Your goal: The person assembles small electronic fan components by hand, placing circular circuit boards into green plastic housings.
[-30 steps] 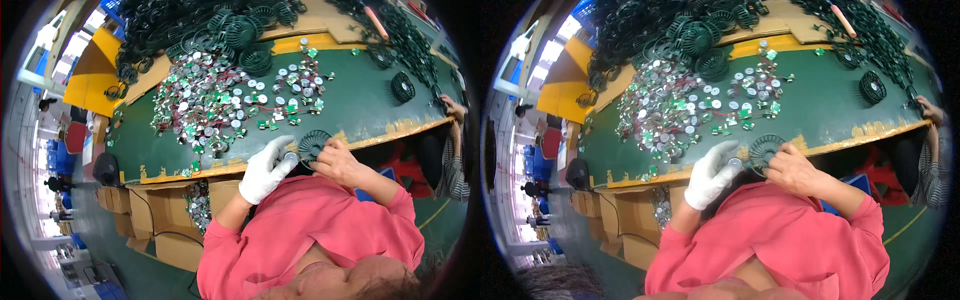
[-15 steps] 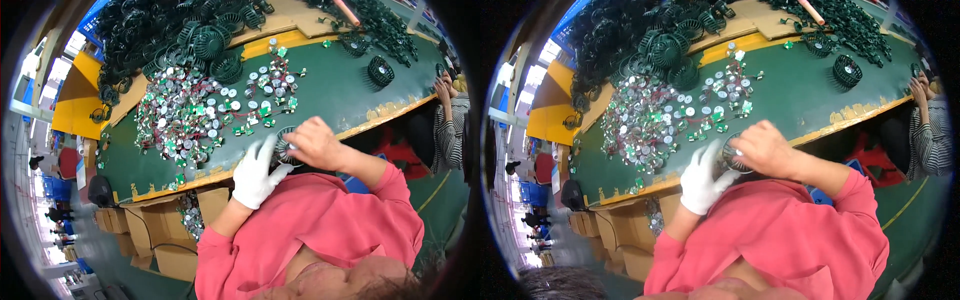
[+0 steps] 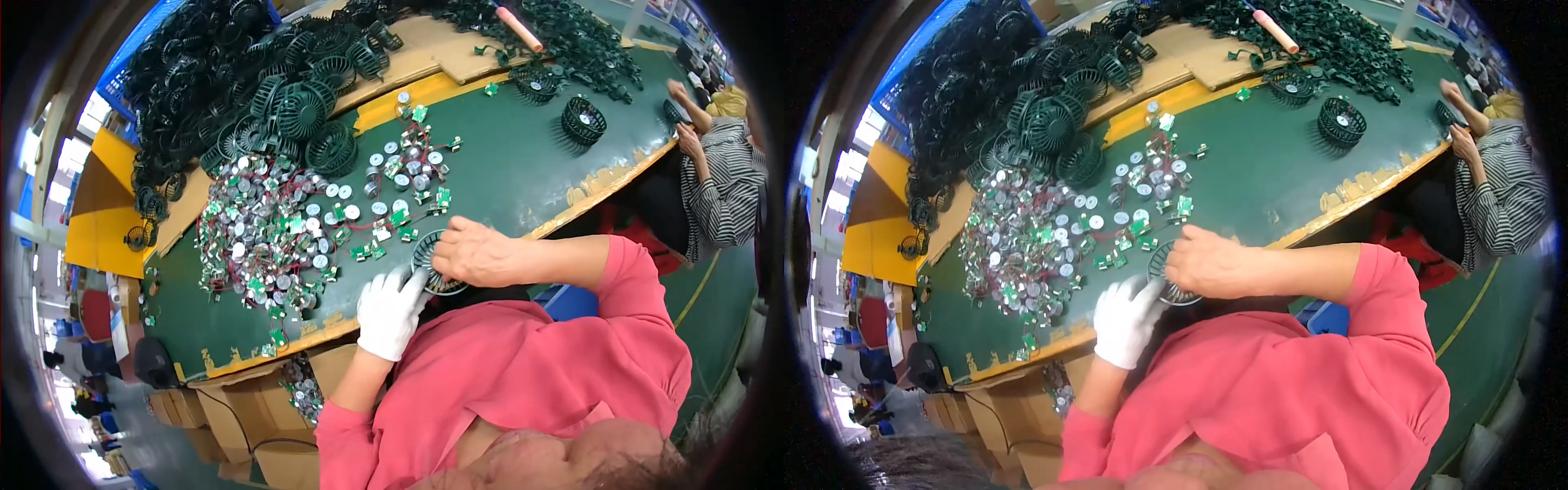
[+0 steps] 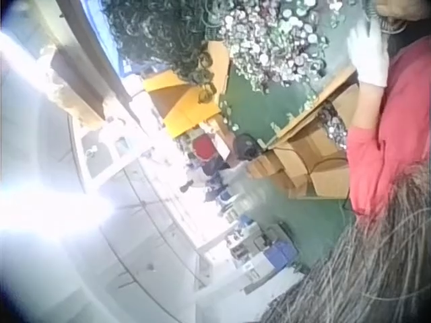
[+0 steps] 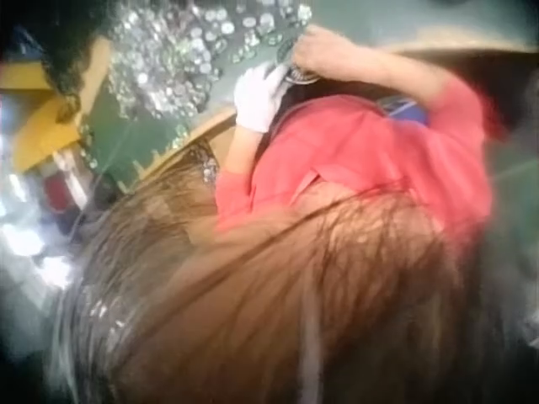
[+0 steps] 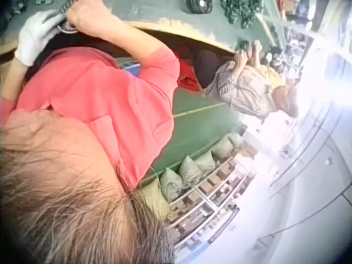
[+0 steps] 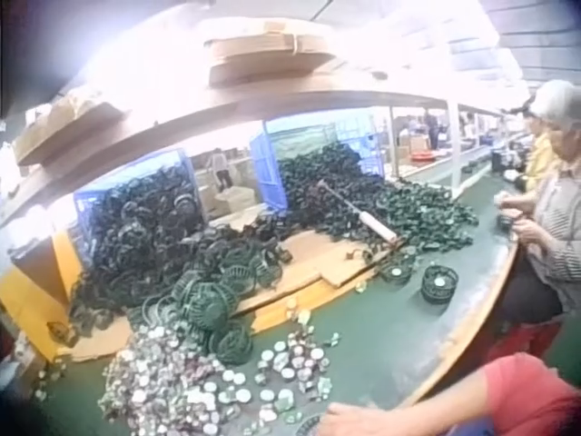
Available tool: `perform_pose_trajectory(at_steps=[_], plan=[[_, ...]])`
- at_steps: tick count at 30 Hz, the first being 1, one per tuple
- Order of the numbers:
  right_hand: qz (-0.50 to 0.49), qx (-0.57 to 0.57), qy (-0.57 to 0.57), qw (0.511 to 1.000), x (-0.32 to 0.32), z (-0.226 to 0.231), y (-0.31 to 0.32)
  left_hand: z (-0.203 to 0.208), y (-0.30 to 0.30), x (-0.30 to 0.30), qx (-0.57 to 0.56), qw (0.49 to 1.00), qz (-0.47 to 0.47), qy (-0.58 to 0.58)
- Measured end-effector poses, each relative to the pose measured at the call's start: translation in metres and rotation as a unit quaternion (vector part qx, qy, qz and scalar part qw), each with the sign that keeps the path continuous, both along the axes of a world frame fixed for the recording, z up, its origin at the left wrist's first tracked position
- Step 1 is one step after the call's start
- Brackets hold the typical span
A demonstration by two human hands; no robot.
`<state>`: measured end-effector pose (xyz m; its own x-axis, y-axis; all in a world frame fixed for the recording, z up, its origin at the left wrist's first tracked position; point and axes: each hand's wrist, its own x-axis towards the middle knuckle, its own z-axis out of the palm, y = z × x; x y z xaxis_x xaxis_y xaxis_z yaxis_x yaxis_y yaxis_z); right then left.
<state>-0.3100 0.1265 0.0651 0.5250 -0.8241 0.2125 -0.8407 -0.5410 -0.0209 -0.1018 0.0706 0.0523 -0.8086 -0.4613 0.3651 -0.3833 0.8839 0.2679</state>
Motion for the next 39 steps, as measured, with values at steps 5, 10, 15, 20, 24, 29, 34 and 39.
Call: perform_pose_trajectory(at_steps=[5,10,15,20,24,29,34,39], plan=[[0.01,-0.009,-0.01,1.0,-0.006,-0.007,0.0,-0.003,-0.002,0.001,-0.001,1.0,-0.002,0.005],[0.015,0.023,-0.133,0.991,-0.019,-0.012,-0.001,-0.005,-0.005,-0.002,-0.03,0.999,-0.01,0.032],[-0.034,0.072,-0.113,0.99,-0.006,-0.002,-0.002,-0.005,-0.007,-0.002,-0.014,0.999,-0.028,0.031],[-0.09,0.048,-0.098,0.99,-0.02,-0.004,0.003,0.023,-0.024,-0.007,0.044,0.996,-0.057,0.05],[-0.235,0.012,-0.041,0.971,-0.083,-0.007,0.017,0.042,-0.06,-0.019,0.028,0.993,0.008,0.114],[-0.39,-0.12,0.052,0.912,-0.171,-0.005,0.0,0.027,-0.116,-0.049,0.04,0.995,0.075,0.054],[-0.238,-0.212,-0.081,0.944,-0.142,0.012,-0.071,-0.001,-0.149,-0.06,-0.005,0.996,0.075,-0.041],[-0.138,-0.097,-0.168,0.971,-0.07,0.015,-0.151,0.02,-0.139,-0.056,0.2,0.953,0.115,0.198]])
